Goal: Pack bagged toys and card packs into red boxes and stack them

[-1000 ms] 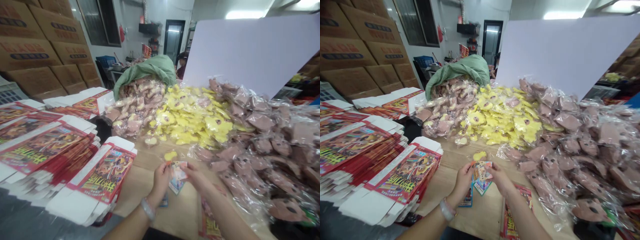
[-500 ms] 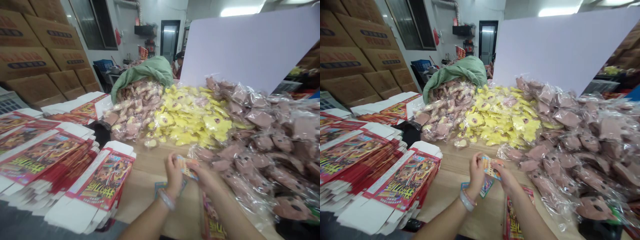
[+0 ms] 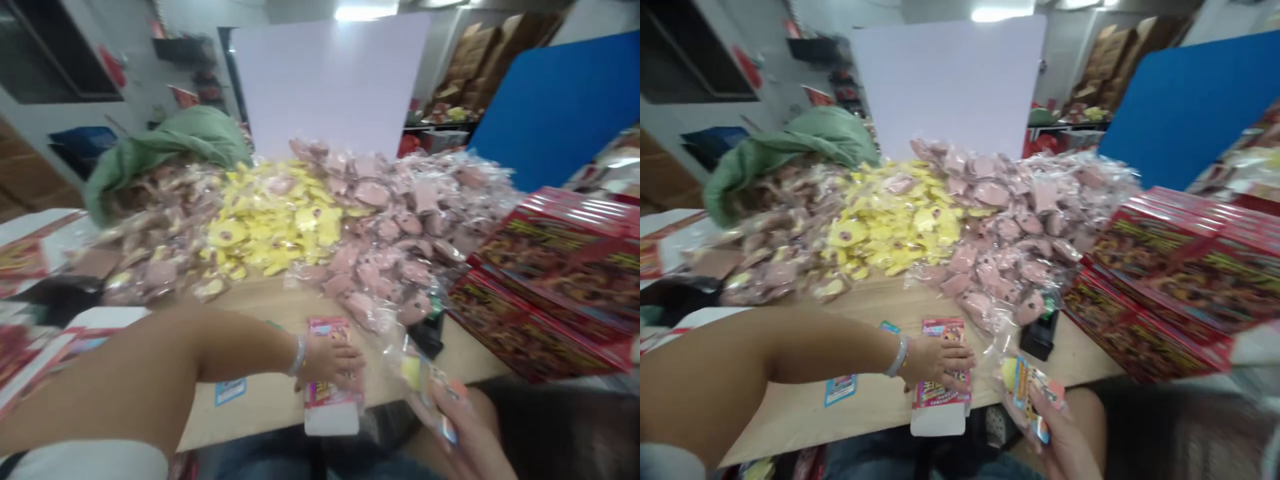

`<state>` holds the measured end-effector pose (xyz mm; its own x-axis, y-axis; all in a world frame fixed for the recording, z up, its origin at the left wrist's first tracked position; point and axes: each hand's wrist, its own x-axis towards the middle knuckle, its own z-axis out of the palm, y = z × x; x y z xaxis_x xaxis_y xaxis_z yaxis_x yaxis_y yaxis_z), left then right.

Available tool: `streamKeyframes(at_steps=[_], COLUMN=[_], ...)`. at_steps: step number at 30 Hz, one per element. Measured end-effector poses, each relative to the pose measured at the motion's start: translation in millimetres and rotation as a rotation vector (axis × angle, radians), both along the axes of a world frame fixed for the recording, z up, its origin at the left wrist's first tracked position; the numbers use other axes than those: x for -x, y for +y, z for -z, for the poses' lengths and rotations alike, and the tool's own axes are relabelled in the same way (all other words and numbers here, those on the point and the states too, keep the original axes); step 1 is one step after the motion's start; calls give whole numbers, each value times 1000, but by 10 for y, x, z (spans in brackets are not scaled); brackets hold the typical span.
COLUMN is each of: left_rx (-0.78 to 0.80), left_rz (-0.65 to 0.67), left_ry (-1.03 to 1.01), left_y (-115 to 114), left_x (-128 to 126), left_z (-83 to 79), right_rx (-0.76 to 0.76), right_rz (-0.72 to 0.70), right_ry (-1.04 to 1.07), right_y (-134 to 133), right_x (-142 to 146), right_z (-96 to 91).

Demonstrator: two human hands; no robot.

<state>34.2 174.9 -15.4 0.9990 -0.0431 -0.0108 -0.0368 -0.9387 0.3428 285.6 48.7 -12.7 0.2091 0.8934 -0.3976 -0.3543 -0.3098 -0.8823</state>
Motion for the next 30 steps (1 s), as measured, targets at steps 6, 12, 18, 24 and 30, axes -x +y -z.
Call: streamKeyframes(at_steps=[6,12,18,24,30], left_rx=[-25,-20,-162,-107,486], left_rz=[-238,-589,-663,-1071,-1105], left_ry=[93,14,8,-72,-244], left_y=[-3,-240,-487,-696,-962], left_x=[-441,-110,21,-28,90], left_z=[-150,-481,-635,-686,-838], right_rx=[131,195,120,-96,-194], right_rz=[-57,-193,-214,-56,-647], right_ry=[313,64,-284,-307,-303], right_y=[-162,-97,174,182,-2], right_x=[82,223,592,869,885], right_z=[31,48,-165,-566,-934])
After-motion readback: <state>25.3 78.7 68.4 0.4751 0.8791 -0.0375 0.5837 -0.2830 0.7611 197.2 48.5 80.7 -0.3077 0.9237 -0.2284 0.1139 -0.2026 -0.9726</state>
